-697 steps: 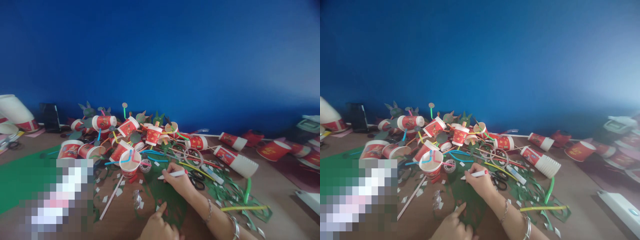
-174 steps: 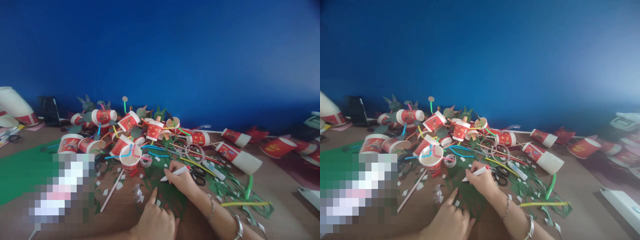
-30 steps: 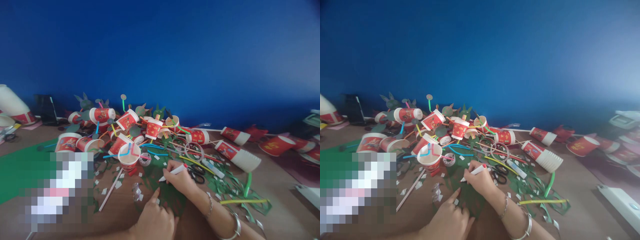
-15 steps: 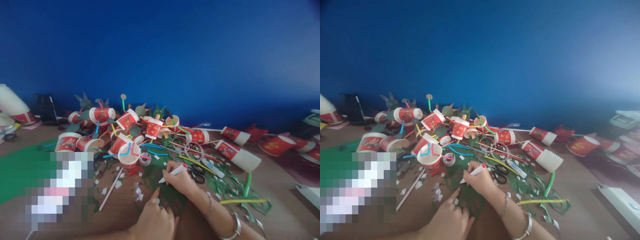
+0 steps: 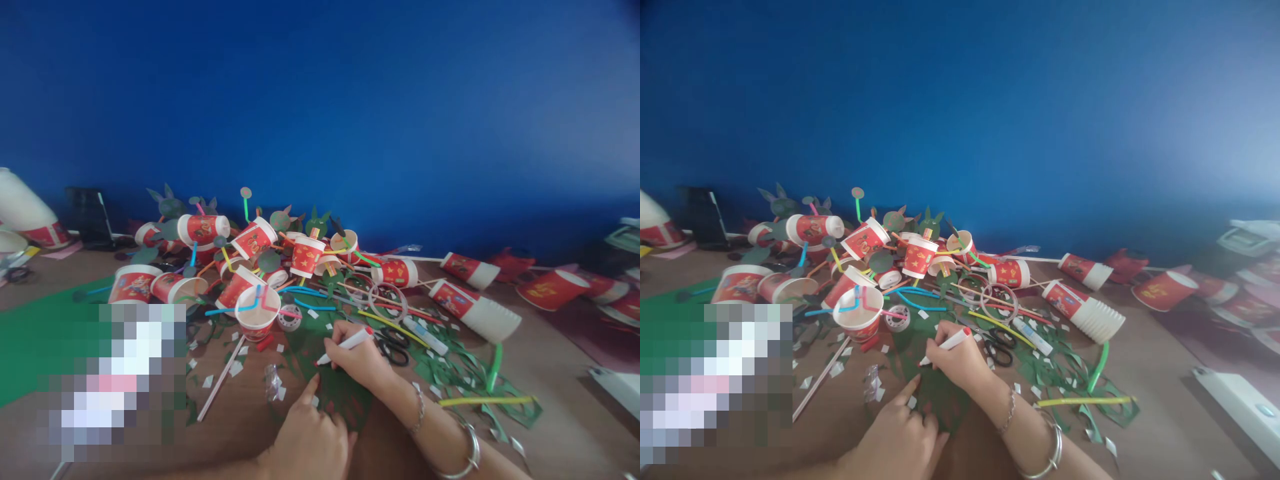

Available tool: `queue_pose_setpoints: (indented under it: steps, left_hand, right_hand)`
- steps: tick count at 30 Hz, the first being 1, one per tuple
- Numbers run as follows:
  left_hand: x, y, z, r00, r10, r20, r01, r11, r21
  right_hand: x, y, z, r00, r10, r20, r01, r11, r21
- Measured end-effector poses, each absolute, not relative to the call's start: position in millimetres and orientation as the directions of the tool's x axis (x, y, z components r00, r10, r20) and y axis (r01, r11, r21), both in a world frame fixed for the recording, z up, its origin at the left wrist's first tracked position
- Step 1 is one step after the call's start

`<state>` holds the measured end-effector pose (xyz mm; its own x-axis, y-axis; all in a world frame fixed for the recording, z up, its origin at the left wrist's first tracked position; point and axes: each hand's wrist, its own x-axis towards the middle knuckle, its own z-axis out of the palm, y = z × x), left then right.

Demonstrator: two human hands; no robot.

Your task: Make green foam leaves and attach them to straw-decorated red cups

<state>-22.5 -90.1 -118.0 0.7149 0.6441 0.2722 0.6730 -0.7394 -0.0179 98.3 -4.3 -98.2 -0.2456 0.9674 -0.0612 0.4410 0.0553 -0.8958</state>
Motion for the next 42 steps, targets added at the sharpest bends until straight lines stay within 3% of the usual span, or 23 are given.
queue_pose_setpoints:
  steps: [29,42]
  left_hand:
    - [-20.3,-91.3,-117.6,0.679,0.682,0.272,0.706,-0.708,0.011]
    - [-21.4,-90.8,-119.1,0.662,0.646,0.379,0.702,-0.712,-0.014]
  right_hand:
    - [96.7,-3.5,-97.1,-0.225,0.973,-0.057,0.412,0.042,-0.910]
    - [96.1,-2.8,-96.4,-0.213,0.977,-0.033,0.447,0.068,-0.892]
